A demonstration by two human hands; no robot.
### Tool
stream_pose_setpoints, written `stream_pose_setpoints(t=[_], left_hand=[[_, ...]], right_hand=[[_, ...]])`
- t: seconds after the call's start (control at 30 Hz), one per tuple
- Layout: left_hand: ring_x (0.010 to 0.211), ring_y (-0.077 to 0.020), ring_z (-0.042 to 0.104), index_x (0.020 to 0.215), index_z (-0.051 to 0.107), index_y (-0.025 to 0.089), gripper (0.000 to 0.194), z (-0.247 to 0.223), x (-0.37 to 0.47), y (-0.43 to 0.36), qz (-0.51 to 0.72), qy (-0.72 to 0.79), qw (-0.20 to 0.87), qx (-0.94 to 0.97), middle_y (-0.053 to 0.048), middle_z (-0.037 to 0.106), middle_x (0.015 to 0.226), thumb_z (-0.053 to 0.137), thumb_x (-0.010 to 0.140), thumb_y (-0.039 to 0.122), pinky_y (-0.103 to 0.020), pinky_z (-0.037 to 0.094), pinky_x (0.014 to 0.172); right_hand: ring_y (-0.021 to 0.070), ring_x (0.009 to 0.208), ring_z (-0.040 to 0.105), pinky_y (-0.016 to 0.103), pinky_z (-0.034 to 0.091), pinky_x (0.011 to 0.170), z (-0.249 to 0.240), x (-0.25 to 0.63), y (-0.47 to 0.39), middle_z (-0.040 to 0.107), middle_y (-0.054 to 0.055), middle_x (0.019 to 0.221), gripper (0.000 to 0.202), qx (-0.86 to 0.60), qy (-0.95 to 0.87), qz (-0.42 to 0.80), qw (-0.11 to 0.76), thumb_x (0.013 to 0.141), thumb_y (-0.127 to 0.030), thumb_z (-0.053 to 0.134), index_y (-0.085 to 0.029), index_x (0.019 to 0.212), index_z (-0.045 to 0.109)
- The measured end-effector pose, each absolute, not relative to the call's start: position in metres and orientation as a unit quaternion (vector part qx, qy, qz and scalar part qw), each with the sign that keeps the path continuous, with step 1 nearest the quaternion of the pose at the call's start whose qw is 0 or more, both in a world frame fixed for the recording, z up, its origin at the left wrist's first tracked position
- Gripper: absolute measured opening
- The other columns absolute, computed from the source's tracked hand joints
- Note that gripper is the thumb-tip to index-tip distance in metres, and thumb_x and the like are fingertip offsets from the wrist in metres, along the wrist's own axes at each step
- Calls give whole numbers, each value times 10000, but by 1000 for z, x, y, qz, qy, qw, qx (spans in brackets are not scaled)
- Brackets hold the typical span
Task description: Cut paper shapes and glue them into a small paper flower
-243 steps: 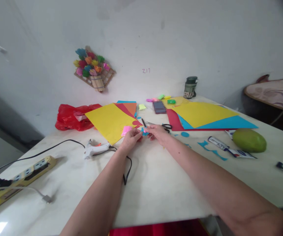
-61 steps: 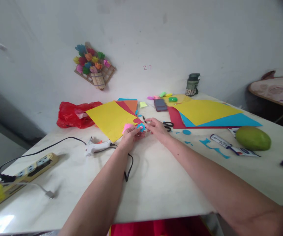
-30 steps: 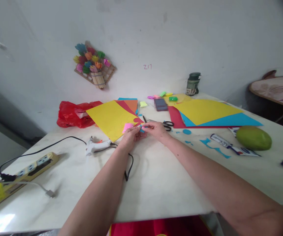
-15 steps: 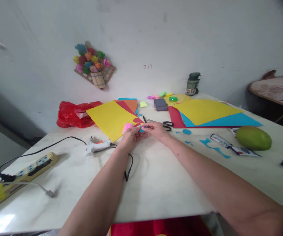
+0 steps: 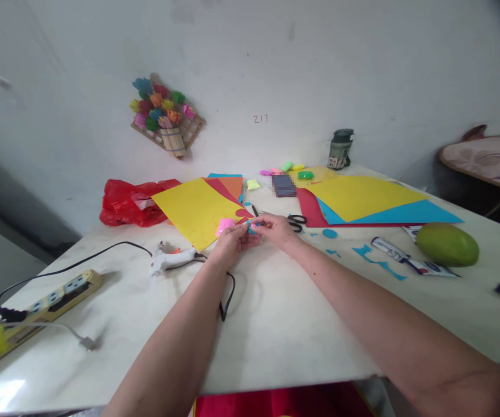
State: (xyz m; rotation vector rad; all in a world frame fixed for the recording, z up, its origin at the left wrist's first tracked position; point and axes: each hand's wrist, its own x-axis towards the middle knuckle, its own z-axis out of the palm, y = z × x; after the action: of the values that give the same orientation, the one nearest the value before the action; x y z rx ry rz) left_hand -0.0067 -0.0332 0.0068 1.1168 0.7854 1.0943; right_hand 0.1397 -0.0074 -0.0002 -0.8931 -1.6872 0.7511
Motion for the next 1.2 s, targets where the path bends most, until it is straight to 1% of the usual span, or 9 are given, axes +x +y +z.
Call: stream_pose_setpoints(t=[0.23, 0.43, 0.53, 0.63, 0.7, 0.77, 1.03, 1.1, 1.2], left_hand=[[399, -52, 385, 565, 488, 149, 326, 7, -6, -33, 485, 385, 568, 542, 36, 435, 465, 588, 700, 428, -203, 359, 431], [346, -34, 261, 606, 479, 159, 325, 13, -5, -34, 493, 412, 538, 546, 86, 287, 409, 579, 699, 454, -183, 242, 366], [398, -40, 361, 577, 455, 158, 317, 15, -5, -34, 560, 364, 539, 512, 59, 391, 464, 580, 708, 417, -185, 318, 415], [676, -93, 563, 614, 487, 157, 247, 16, -8, -30, 642, 292, 556, 440, -14, 596, 735, 597, 700, 361, -237, 451, 641], [870, -140, 581, 633, 501, 164, 206, 16, -13, -26, 672, 252, 575, 393, -40, 628, 864, 603, 697, 331, -301, 445, 799], [933, -164, 574, 626, 505, 167, 195, 17, -18, -22, 692, 230, 587, 351, -47, 638, 837, 601, 703, 317, -333, 427, 858], [1091, -152, 477, 662, 525, 166, 163, 17, -21, -18, 716, 310, 501, 375, -43, 560, 1113, 615, 706, 295, -273, 404, 870], [1087, -168, 478, 672, 536, 150, 200, 15, -15, -21, 674, 345, 493, 429, -75, 557, 1105, 600, 715, 335, -261, 412, 841], [902, -168, 565, 769, 548, 143, 271, 11, -6, -26, 581, 377, 507, 513, -84, 599, 962, 584, 712, 406, -278, 453, 735]], right_hand=[[127, 600, 550, 238, 430, 576, 2, 140, -7, 646, 20, 674, 180, -384, -681, 318, 536, 635, -296, 619, -166, 749, 671], [126, 574, 547, 234, 423, 544, 1, 141, -6, 632, 12, 629, 213, -383, -667, 330, 548, 620, -333, 628, -163, 741, 671], [115, 534, 522, 224, 401, 506, 0, 141, -5, 612, 3, 587, 215, -392, -657, 338, 548, 609, -338, 630, -159, 722, 668], [104, 511, 491, 219, 385, 495, -4, 142, -3, 594, -4, 559, 199, -413, -664, 315, 538, 605, -315, 630, -155, 717, 668], [100, 496, 474, 217, 375, 491, -6, 144, 0, 581, -10, 538, 187, -427, -673, 293, 528, 602, -300, 632, -155, 714, 671], [98, 477, 461, 217, 363, 480, -7, 147, 2, 568, -16, 511, 163, -451, -673, 268, 522, 586, -286, 642, -162, 687, 674], [113, 479, 484, 224, 363, 474, -6, 150, 2, 582, -9, 505, 116, -495, -662, 248, 505, 569, -250, 647, -174, 651, 676], [117, 510, 505, 222, 382, 490, -6, 147, 1, 606, -4, 550, 128, -461, -669, 270, 517, 585, -252, 634, -177, 681, 674], [119, 554, 528, 227, 414, 531, -6, 143, -1, 629, 1, 607, 139, -422, -677, 294, 527, 603, -253, 623, -179, 711, 669]])
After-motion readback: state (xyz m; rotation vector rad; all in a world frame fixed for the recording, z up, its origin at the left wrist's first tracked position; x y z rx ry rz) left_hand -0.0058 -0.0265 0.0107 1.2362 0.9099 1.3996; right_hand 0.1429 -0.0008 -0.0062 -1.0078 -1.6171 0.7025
